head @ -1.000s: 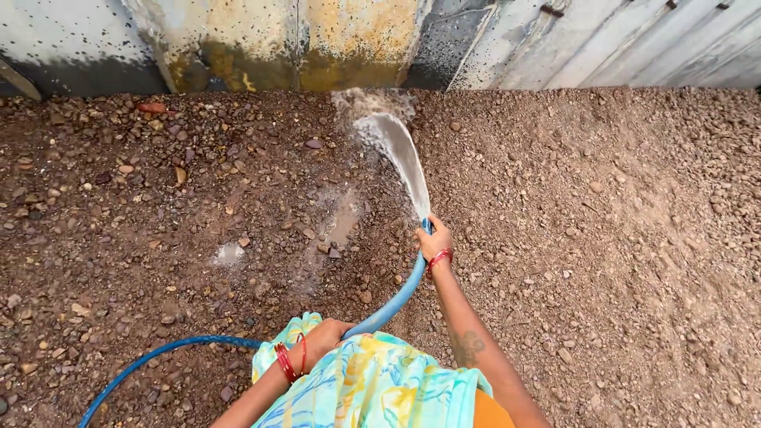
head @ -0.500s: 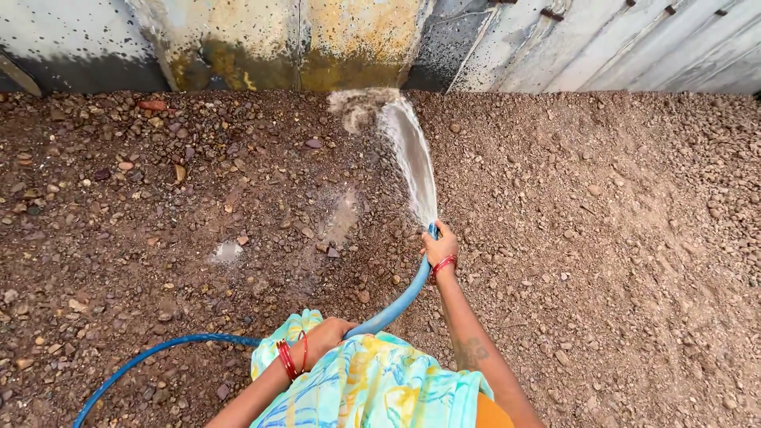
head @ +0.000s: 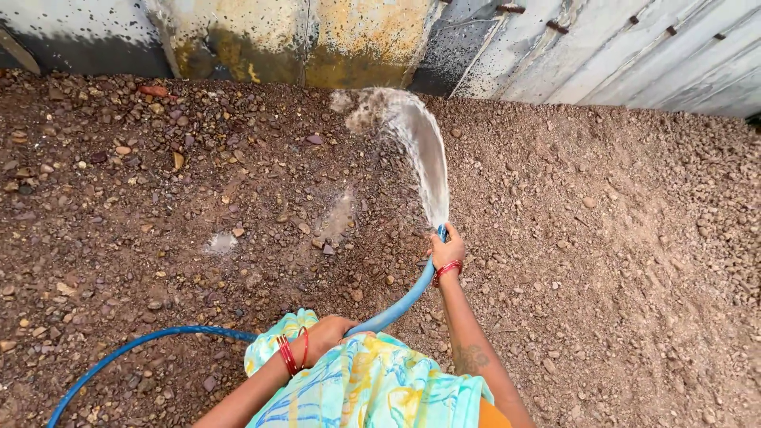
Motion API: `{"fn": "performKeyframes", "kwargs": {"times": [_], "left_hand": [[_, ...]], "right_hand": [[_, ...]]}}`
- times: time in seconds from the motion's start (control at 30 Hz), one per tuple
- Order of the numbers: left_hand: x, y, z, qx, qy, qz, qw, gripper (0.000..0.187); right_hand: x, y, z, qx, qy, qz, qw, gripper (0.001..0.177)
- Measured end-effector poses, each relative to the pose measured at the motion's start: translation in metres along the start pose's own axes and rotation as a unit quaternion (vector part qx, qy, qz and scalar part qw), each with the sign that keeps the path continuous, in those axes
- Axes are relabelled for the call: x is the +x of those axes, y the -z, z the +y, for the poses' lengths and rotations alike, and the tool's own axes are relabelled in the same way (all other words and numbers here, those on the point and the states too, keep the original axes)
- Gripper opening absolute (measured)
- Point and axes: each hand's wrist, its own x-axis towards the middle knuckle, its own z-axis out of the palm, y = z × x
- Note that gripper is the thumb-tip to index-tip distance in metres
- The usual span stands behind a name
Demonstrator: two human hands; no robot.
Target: Watering the dry, rocky ground with a hose.
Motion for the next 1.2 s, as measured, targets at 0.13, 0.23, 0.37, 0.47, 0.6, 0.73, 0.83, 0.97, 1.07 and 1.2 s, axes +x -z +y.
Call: {"fn": "performKeyframes", "kwargs": {"times": [0.13,0.23,0.37,0.47,0.6,0.73,0.83,0.97,1.07,1.2], "left_hand": [[0.002,0.002,0.012,0.007,0.018,-0.002,1.000,0.058],[0.009,-0.004,0.000,0.012,-0.016,-0.003,1.000,0.061],[0.009,0.001,0.012,0.001,-0.005,-0.019,1.000,0.063],[0.009,0.001,0.016,-0.034,0.005,-0.028,0.999,0.063],[0.009,0.004,0.022,-0.041,0.004,-0.039,0.998,0.062],[0.011,0.006,0.022,-0.032,0.004,-0.045,0.998,0.062],[0.009,0.009,0.026,-0.031,0.002,-0.045,0.998,0.061],[0.009,0.009,0.024,-0.032,-0.003,-0.042,0.999,0.061],[0.007,0.010,0.026,-0.036,-0.018,-0.034,0.999,0.061],[0.004,0.011,0.030,-0.041,-0.006,-0.036,0.999,0.060]], "right_hand": [[0.013,0.007,0.026,-0.019,0.063,0.026,0.998,0.049],[0.018,0.014,0.036,-0.013,0.015,0.025,0.999,0.050],[0.018,0.021,0.034,-0.052,0.026,0.054,0.997,0.051],[0.014,0.026,0.028,0.042,0.027,0.042,0.998,0.050],[0.007,0.030,0.010,-0.012,-0.010,0.053,0.998,0.051],[0.000,0.032,-0.004,-0.015,-0.034,0.059,0.998,0.051],[0.001,0.031,-0.003,0.009,-0.015,0.060,0.998,0.051],[0.000,0.029,-0.007,-0.025,-0.041,0.058,0.997,0.049],[0.000,0.028,-0.004,-0.013,-0.027,0.056,0.998,0.050],[-0.003,0.028,-0.012,-0.021,-0.033,0.051,0.998,0.052]]}}
